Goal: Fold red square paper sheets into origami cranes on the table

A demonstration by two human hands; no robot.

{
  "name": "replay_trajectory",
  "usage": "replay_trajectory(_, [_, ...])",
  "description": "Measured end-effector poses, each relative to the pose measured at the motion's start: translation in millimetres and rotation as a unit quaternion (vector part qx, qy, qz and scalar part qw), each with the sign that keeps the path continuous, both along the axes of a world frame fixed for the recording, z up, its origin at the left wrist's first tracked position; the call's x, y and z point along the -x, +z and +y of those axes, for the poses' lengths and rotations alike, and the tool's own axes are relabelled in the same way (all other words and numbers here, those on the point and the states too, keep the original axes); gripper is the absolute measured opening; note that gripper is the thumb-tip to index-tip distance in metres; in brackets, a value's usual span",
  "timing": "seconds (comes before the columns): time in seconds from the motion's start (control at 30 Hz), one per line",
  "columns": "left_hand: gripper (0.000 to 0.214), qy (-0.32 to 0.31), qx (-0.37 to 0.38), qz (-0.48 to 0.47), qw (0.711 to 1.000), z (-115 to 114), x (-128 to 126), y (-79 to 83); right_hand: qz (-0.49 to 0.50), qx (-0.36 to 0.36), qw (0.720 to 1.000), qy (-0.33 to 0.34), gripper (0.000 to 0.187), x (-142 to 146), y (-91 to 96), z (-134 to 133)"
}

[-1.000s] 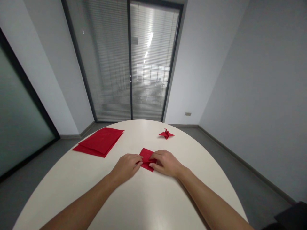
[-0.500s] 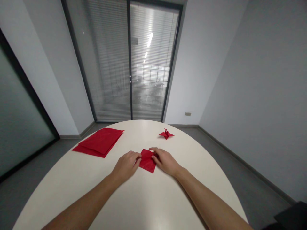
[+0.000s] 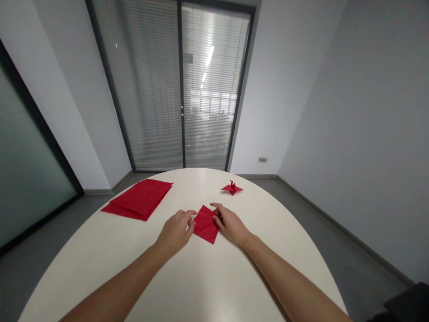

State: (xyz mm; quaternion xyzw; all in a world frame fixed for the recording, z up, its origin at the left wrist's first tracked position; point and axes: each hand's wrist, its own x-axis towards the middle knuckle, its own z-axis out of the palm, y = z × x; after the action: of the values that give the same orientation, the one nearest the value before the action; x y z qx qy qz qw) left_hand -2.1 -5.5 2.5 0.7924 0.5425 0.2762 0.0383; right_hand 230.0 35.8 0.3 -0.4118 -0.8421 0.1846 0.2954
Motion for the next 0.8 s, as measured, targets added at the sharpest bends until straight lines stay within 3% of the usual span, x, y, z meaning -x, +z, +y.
replay_trajectory(0.3, [0.027, -0.009, -0.011, 0.016, 1.000, -1, 0, 0.1, 0.010, -0.063, 0.997, 0.042, 0.043, -1, 1.2, 1])
replay_trajectory(0.53, [0.042, -0.089, -0.052, 0.016, 0.995, 7, 3, -12.1, -0.018, -0.068, 0.997, 0.024, 0.041, -3, -5.4, 4])
replay_trajectory(0.8, [0.033, -0.103, -0.040, 0.026, 0.994, 11, 5, -18.8, -0.049, -0.086, 0.994, 0.044, 0.036, -1, -0.7, 3])
